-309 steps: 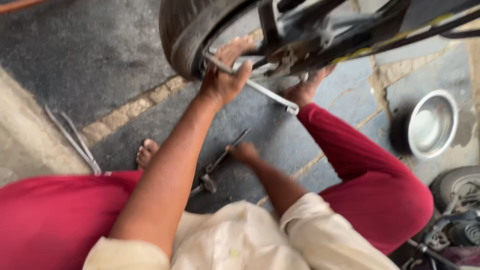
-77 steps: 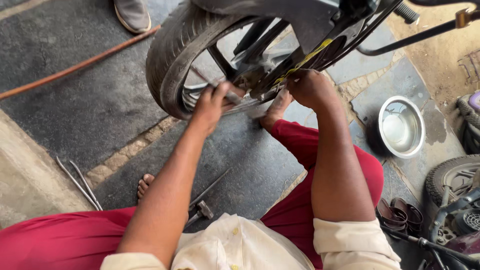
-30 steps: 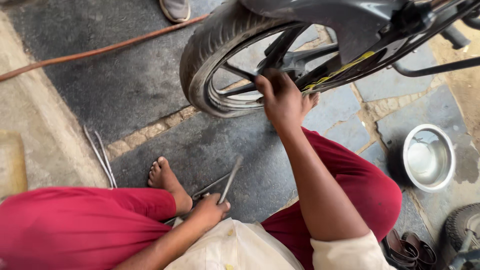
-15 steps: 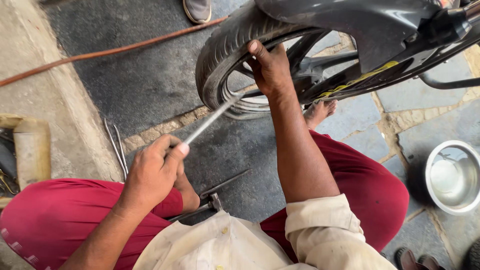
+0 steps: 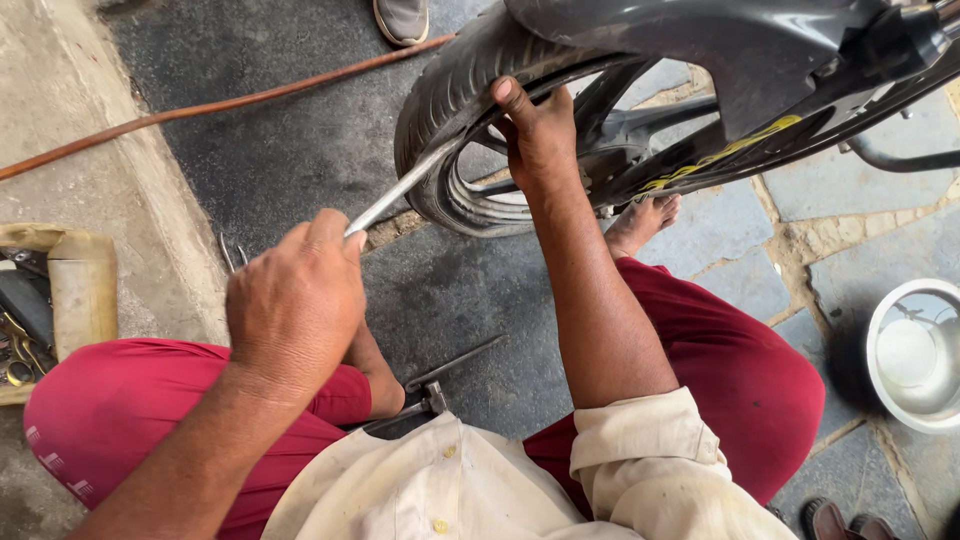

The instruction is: The person sits on the ground at a motorcycle with its front wheel raised and uses a pry bar to work the tire bead away from the wheel rim, repositioning the tool around the tire and steadying the wheel with the other hand.

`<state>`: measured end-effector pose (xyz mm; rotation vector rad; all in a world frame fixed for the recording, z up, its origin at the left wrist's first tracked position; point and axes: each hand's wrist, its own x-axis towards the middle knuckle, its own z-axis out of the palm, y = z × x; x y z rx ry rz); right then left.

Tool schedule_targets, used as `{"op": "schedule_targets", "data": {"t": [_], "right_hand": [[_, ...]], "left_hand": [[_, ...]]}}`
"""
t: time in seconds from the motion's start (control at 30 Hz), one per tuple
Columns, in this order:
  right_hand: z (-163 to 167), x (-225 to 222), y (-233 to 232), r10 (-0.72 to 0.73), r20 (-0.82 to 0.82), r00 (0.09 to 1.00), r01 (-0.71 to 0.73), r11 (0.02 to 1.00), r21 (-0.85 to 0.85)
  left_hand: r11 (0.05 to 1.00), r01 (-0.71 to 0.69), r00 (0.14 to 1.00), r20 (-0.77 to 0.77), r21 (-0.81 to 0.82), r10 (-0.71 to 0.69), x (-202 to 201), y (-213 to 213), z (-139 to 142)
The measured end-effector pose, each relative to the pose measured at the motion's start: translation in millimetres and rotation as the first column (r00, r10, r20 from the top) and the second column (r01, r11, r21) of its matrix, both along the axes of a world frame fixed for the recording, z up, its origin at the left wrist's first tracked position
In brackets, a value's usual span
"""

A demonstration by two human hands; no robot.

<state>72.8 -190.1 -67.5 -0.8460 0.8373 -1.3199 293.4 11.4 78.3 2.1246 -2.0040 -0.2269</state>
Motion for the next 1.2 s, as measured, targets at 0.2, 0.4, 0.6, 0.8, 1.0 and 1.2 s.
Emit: {"op": "schedule_targets", "data": {"t": [0.2, 0.4, 0.6, 0.8, 1.0, 1.2], "right_hand": [[-2, 0, 0, -0.003, -0.023, 1.000, 0.003, 1.000, 0.023], [0, 1, 3, -0.019, 0.006, 1.000, 0.019, 1.000, 0.022], [2, 4, 1, -0.054, 0.008, 0.999, 0.053, 0.998, 0.030], [-10, 4, -3, -0.081, 0.039, 0.996, 0.080, 0.996, 0.040], [-11, 5, -8, -0.070, 0.045, 0.997, 0.068, 0.997, 0.047], [-1, 10, -8, -0.083, 0.056, 0.995, 0.082, 0.996, 0.018]], "left_hand": [[0.995, 0.097, 0.987, 0.129, -0.002, -0.096, -2, -22, 13], [0.977, 0.188, 0.892, 0.398, 0.105, -0.215, 15, -75, 37], [0.947, 0.320, 0.863, 0.404, 0.028, -0.303, 29, -115, 53], [0.985, 0.153, 0.900, 0.400, 0.080, -0.173, -2, -93, 40], [0.991, 0.133, 0.915, 0.383, 0.011, -0.127, 0, -100, 12], [0.998, 0.038, 0.980, 0.191, 0.055, -0.048, 18, -92, -6]]}}
